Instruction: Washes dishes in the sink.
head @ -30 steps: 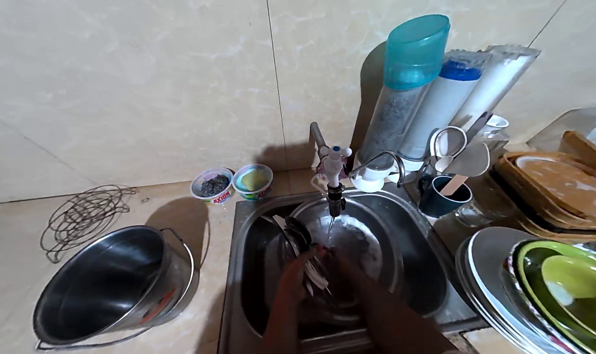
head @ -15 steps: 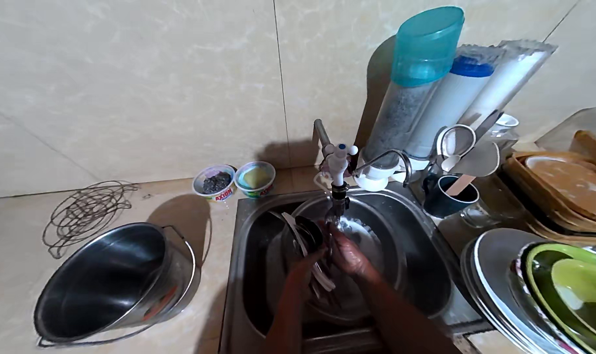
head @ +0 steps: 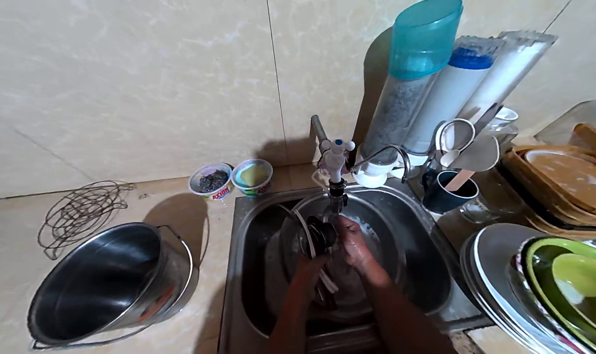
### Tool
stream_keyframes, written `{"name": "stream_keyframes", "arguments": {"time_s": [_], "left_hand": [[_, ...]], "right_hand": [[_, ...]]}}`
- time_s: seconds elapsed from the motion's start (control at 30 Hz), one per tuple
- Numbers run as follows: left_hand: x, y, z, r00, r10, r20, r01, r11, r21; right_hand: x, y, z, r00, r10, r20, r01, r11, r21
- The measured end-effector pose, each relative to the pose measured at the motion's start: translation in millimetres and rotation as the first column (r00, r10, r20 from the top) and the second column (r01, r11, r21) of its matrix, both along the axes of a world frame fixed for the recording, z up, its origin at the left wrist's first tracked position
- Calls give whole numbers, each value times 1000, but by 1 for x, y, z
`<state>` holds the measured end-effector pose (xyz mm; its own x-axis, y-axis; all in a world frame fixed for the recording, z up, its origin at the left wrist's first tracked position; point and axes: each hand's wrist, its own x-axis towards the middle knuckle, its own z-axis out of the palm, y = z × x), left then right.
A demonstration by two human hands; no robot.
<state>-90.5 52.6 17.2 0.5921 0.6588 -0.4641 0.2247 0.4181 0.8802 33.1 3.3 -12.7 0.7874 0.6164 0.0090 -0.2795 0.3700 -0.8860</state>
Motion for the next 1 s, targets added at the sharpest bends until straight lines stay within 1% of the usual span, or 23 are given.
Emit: {"name": "stream_keyframes", "arguments": {"time_s": [0.07,0.13,0.2,0.23,0.27,0.3,0.33,0.37,0.4,0.43,0.47,0.5,0.53,0.6,0.63,0.7,0.77,0.83,0.9,0.97,1.0], "left_hand": [[0,0,1,1000,-4,-14,4,1000,31],[0,-1,0,1000,-20,3,19,999,50],[-1,-2,1,1000,-30,7,29,997,72],[-1,-2,1,999,-33,1,33,996,81],[-2,-2,1,1000,-29,-10,29,996,87],[-2,-2,3,1000,-18,-22,20,996,83],[-2,-1,5,1000,-6,-29,8,997,73],[-2,-1,7,1000,15,-23,-13,998,63],[-1,0,8,999,43,-3,-43,998,55],[-1,1,9,997,71,32,-73,997,40],[-1,2,10,993,92,68,-94,995,26],[-2,3,10,989,108,98,-111,994,21],[-2,3,10,986,122,112,-125,992,24],[-2,4,10,983,135,126,-139,990,22],[-2,5,11,981,140,134,-144,989,18],[-2,6,10,976,154,154,-157,988,6],[-1,6,9,968,181,176,-185,983,6],[-2,6,8,962,199,187,-206,978,16],[-1,8,7,960,216,179,-224,974,22],[-1,8,8,959,231,164,-237,971,15],[-1,8,8,957,235,169,-239,971,4]], "right_hand": [[4,2,1,994,-113,13,113,993,19],[6,0,4,987,-162,7,162,985,60],[5,-2,6,991,-117,-61,122,987,103],[5,-3,7,990,-88,-115,98,991,86],[6,-3,9,983,-106,-147,106,994,-5],[9,-4,9,982,-153,-107,135,977,-163],[15,-8,5,989,-146,23,144,918,-370],[22,-14,0,983,-29,184,136,786,-604],[27,-18,-5,947,183,265,118,569,-814],[27,-20,-7,896,386,221,86,338,-937],[23,-20,-11,840,527,131,53,161,-986],[16,-19,-13,778,627,51,31,42,-999],[8,-17,-17,712,702,4,29,-23,-999],[-4,-15,-22,609,792,-42,30,-76,-997],[-8,-14,-25,594,803,-44,29,-76,-997],[-9,-11,-27,619,785,-27,19,-49,-999],[-2,-9,-26,683,730,24,4,28,-1000],[8,-8,-18,812,580,69,-48,183,-982],[17,-10,-20,917,383,110,-54,392,-918],[18,-14,-17,965,239,111,-63,618,-784],[15,-15,-16,978,178,104,-62,735,-675]]}}
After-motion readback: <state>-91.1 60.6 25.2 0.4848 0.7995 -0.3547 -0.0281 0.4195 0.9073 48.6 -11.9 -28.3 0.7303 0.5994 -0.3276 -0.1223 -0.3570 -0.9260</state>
